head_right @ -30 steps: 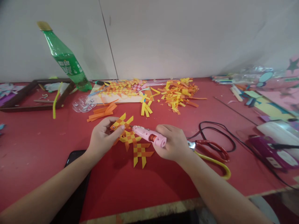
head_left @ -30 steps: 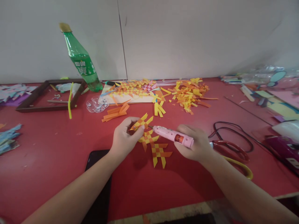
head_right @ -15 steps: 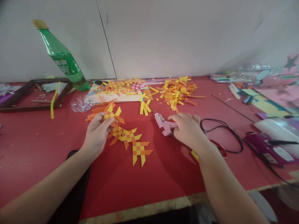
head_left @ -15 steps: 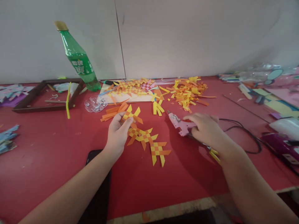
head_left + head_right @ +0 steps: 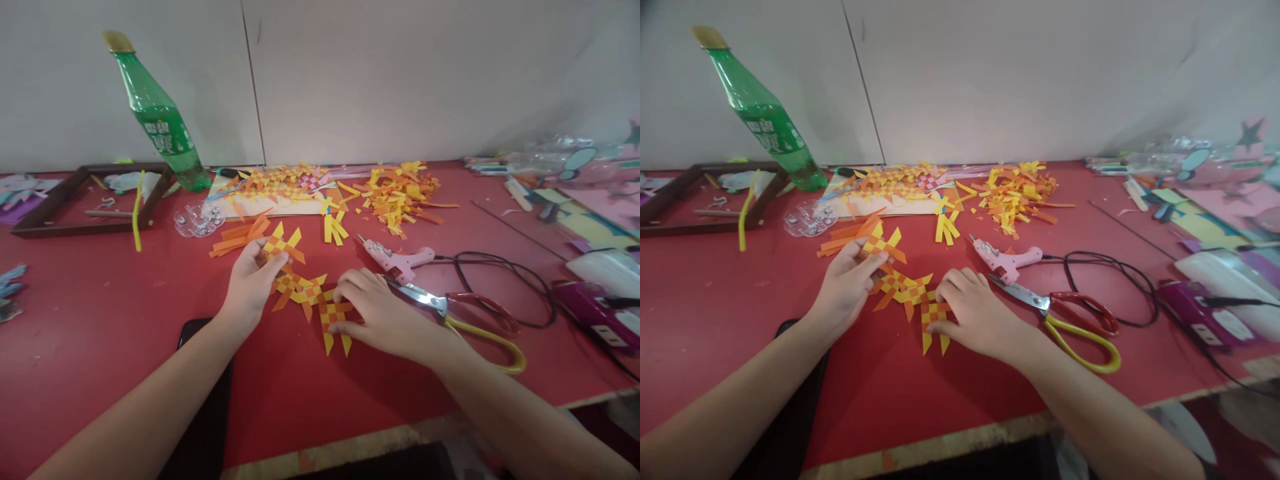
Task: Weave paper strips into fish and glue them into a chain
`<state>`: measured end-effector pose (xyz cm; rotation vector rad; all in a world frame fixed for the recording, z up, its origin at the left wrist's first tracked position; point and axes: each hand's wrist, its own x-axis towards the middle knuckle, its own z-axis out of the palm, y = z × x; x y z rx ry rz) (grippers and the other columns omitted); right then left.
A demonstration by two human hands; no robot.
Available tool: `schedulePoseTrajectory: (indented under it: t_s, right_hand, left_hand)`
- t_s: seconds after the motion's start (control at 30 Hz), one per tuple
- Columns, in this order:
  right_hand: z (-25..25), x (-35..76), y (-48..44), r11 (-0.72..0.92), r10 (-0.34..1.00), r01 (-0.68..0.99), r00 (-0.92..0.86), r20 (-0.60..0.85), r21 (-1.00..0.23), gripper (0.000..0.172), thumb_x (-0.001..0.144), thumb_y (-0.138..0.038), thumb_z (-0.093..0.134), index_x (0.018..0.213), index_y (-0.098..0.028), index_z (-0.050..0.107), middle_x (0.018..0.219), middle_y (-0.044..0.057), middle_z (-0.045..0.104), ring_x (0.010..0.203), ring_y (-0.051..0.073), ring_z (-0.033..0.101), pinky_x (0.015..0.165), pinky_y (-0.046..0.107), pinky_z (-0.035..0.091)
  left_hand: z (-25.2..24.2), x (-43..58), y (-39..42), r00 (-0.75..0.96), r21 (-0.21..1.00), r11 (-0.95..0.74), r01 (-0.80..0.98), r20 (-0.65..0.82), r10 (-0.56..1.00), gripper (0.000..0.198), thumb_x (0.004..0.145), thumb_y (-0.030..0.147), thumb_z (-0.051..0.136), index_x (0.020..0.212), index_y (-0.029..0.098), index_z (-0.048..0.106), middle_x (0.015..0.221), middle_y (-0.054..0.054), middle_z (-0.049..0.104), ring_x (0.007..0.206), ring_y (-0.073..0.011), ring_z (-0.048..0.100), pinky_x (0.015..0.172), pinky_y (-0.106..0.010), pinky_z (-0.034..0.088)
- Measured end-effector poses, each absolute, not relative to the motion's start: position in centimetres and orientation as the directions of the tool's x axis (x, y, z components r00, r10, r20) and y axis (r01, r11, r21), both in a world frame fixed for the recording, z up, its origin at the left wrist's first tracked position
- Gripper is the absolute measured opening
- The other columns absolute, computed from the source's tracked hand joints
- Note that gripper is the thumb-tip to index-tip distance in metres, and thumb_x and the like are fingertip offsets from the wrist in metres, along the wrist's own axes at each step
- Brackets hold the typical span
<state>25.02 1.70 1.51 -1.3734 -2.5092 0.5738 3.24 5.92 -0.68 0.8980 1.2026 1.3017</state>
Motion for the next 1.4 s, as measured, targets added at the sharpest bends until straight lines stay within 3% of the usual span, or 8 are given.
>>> schedulePoseTrajectory:
  t_s: [0.17,0.27,0.37,0.47,0.6,0.87,1.2,1.4]
  right_hand:
    - [1.7,25.3,1.8,0.311,0.89,0.673,-0.454,-0.043,-0.671,0.017,0.086,-0.028,0.066,0.08,-0.022,0.052,0.088,0.001,0.062,0.083,0.017,0.057,0.077,0.033,0.046]
    - [2.0,25.3,2.1,0.152,0.926,0.527,-0.372,-0.066,-0.836,0.012,0.087,-0.031,0.064,0.081,-0.022,0.059,0.081,-0.001,0.065,0.075,0.015,0.061,0.07,0.03,0.049]
    - [2.1,25.1,2.3,0.088,0.946,0.425,-0.32,-0.058,-0.901,0.015,0.084,-0.038,0.067,0.088,-0.024,0.067,0.09,0.002,0.07,0.081,0.017,0.065,0.072,0.031,0.052]
    - [1.9,24.9,2.3,0.039,0.974,0.395,-0.219,-0.053,-0.918,0.029,0.077,-0.042,0.073,0.099,-0.024,0.065,0.097,0.003,0.069,0.081,0.018,0.067,0.068,0.031,0.053]
    - [1.7,24.7,2.4,-0.039,0.992,0.347,-0.099,-0.077,-0.937,0.048,0.064,-0.042,0.083,0.096,-0.023,0.052,0.079,-0.002,0.064,0.066,0.015,0.064,0.057,0.028,0.05]
    - [1.4,24.7,2.6,-0.119,0.978,0.341,-0.12,-0.168,-0.933,0.056,0.065,-0.04,0.084,0.108,-0.024,0.052,0.091,0.002,0.068,0.073,0.018,0.068,0.064,0.032,0.055]
    - [1.3,24.6,2.8,-0.112,0.981,0.32,-0.118,-0.156,-0.941,0.051,0.066,-0.04,0.082,0.105,-0.024,0.053,0.1,0.004,0.065,0.078,0.017,0.067,0.069,0.033,0.056]
    - [1.0,24.5,2.8,-0.172,0.968,0.268,-0.134,-0.213,-0.948,0.055,0.065,-0.041,0.083,0.107,-0.024,0.051,0.092,0.002,0.067,0.081,0.021,0.068,0.074,0.039,0.057]
  left_hand:
    - [-0.6,3.5,5.7,-0.003,0.977,0.079,-0.196,-0.081,0.997,0.039,0.072,0.03,0.077,0.104,0.021,0.057,0.084,0.001,0.068,0.072,-0.0134,0.066,0.063,-0.025,0.053]
    - [-0.4,3.6,5.4,0.047,0.991,0.033,-0.129,-0.027,0.999,0.037,0.072,0.03,0.077,0.102,0.02,0.058,0.085,0.0,0.069,0.075,-0.0147,0.067,0.066,-0.026,0.054]
    - [-0.1,3.7,4.9,0.084,0.999,-0.021,-0.024,0.023,0.996,0.035,0.073,0.029,0.076,0.102,0.019,0.059,0.089,-0.002,0.069,0.08,-0.0166,0.068,0.07,-0.028,0.055]
    - [0.1,3.9,4.7,0.155,1.0,-0.024,-0.006,0.025,0.988,0.031,0.075,0.027,0.074,0.101,0.018,0.059,0.091,-0.004,0.071,0.084,-0.0177,0.069,0.074,-0.029,0.055]
    - [0.2,4.1,4.6,0.207,0.999,0.011,-0.045,-0.001,0.978,0.031,0.074,0.026,0.075,0.099,0.018,0.059,0.092,-0.005,0.072,0.083,-0.0178,0.07,0.074,-0.029,0.057]
    - [0.4,4.3,4.2,0.271,0.998,0.046,-0.049,-0.031,0.962,0.032,0.072,0.025,0.075,0.1,0.019,0.06,0.093,-0.005,0.073,0.082,-0.0194,0.072,0.073,-0.032,0.059]
    - [0.4,4.2,4.2,0.3,0.999,0.033,0.013,-0.036,0.953,0.033,0.075,0.026,0.074,0.104,0.019,0.06,0.099,-0.006,0.072,0.085,-0.0189,0.071,0.07,-0.029,0.057]
    - [0.3,4.2,4.3,0.326,0.998,0.052,-0.024,-0.041,0.944,0.032,0.076,0.026,0.074,0.104,0.02,0.06,0.096,-0.005,0.072,0.082,-0.0178,0.071,0.072,-0.029,0.057]
